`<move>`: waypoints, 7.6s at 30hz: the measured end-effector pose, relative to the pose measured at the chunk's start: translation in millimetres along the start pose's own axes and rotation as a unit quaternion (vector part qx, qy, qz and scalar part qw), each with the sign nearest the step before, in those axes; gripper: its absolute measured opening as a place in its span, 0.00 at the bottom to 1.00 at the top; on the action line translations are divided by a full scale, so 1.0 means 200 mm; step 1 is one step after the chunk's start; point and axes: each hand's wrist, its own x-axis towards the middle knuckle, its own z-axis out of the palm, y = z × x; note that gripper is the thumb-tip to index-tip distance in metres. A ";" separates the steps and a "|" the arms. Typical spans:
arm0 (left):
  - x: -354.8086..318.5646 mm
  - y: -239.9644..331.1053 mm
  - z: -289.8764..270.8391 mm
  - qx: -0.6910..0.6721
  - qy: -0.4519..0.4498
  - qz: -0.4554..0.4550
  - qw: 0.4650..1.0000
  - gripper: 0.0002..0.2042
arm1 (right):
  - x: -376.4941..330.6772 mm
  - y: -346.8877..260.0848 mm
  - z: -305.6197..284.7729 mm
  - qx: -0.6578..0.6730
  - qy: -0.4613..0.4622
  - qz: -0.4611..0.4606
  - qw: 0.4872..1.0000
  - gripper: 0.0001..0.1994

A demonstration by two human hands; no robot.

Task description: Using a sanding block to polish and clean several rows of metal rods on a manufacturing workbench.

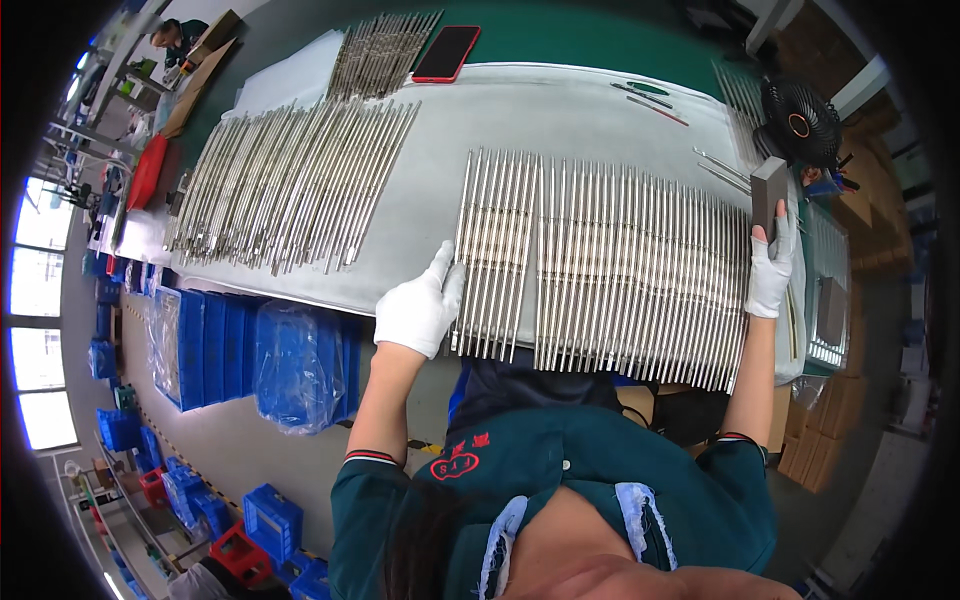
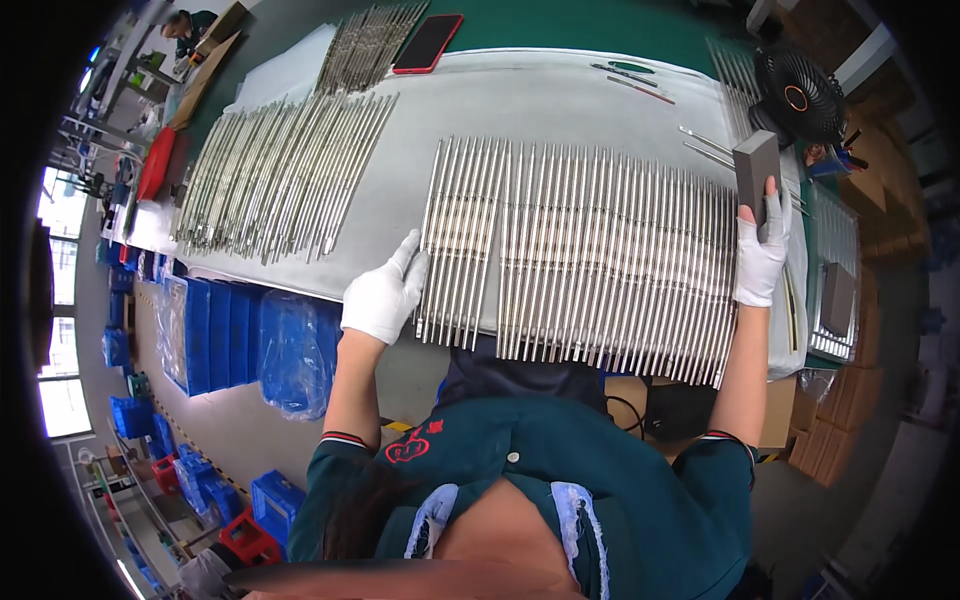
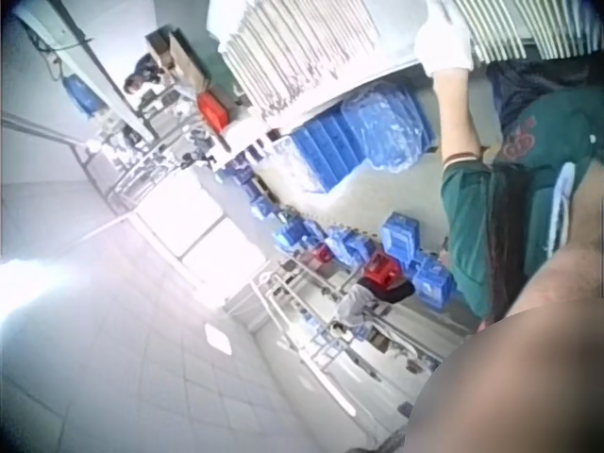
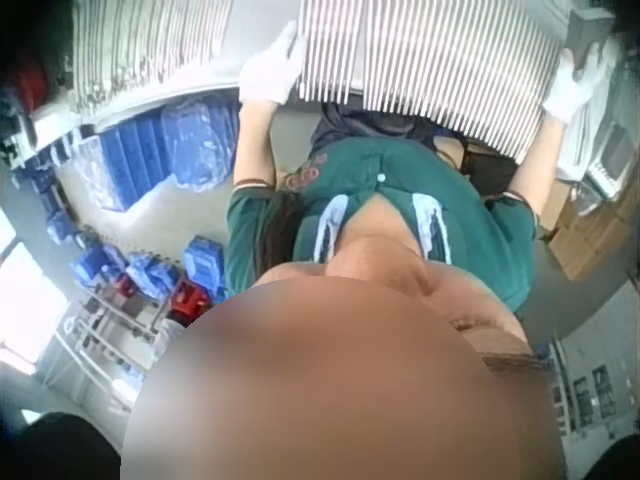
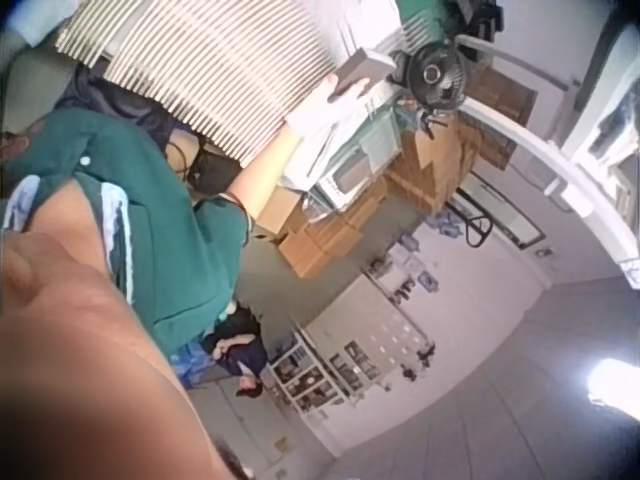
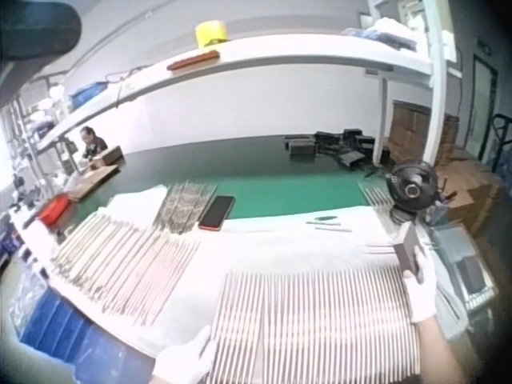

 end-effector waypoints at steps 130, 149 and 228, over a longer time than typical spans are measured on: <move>-0.13 0.02 0.16 0.059 0.060 0.317 0.945 0.53 | 0.02 0.03 -0.01 0.019 0.042 0.044 0.998 0.26; -0.10 -0.03 0.15 0.049 0.055 0.356 0.932 0.53 | 0.01 0.01 0.03 0.022 0.015 0.011 1.000 0.25; -0.20 0.50 0.32 -0.108 0.071 0.522 0.843 0.32 | 0.10 -0.06 0.09 0.026 -0.100 -0.015 0.995 0.24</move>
